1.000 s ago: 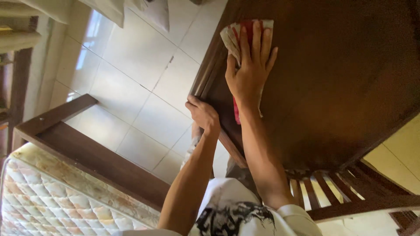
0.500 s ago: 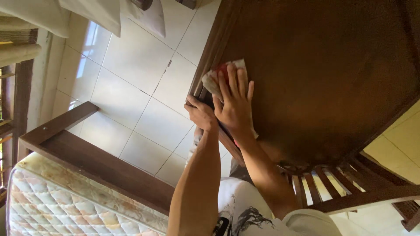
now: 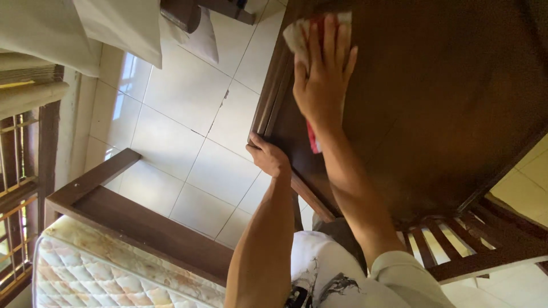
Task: Wiping down the surface and edges of a wooden table using a cloth.
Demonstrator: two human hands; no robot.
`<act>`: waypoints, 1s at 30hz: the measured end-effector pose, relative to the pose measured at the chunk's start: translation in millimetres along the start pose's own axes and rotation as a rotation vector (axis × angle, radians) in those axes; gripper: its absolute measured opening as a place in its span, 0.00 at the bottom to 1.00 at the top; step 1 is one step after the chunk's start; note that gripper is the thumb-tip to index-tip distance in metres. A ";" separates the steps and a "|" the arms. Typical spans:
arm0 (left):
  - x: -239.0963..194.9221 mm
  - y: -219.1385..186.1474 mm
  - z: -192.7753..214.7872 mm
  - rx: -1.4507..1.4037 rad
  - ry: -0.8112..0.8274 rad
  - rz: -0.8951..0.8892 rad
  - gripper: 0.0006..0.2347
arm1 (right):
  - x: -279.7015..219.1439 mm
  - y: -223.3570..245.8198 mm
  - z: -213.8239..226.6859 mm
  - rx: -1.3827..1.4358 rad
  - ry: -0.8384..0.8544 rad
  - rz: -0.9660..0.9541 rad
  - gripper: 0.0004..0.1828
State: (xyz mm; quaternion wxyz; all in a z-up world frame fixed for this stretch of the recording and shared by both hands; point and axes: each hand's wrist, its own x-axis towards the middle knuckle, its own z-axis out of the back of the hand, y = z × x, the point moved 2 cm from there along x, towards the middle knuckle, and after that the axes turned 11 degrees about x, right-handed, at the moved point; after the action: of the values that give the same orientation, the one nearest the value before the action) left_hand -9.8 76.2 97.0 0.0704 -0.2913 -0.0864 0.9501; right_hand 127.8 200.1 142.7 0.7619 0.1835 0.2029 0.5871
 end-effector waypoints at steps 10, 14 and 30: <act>0.9 -0.4 -4.4 0.005 -0.010 0.018 0.29 | -34.3 8.6 6.9 0.011 0.076 0.021 0.31; -2.9 -5.1 -0.4 -0.021 -0.008 0.000 0.29 | -73.3 12.8 -0.8 0.030 0.124 0.072 0.34; -7.5 -7.8 1.9 -0.041 -0.016 0.025 0.29 | 4.9 1.5 9.3 0.009 0.056 -0.018 0.34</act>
State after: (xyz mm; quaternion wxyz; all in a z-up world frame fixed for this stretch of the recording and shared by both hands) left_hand -4.0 82.2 104.2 0.0520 -0.2859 -0.1029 0.9513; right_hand 132.6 204.9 151.0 0.7603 0.1685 0.2286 0.5843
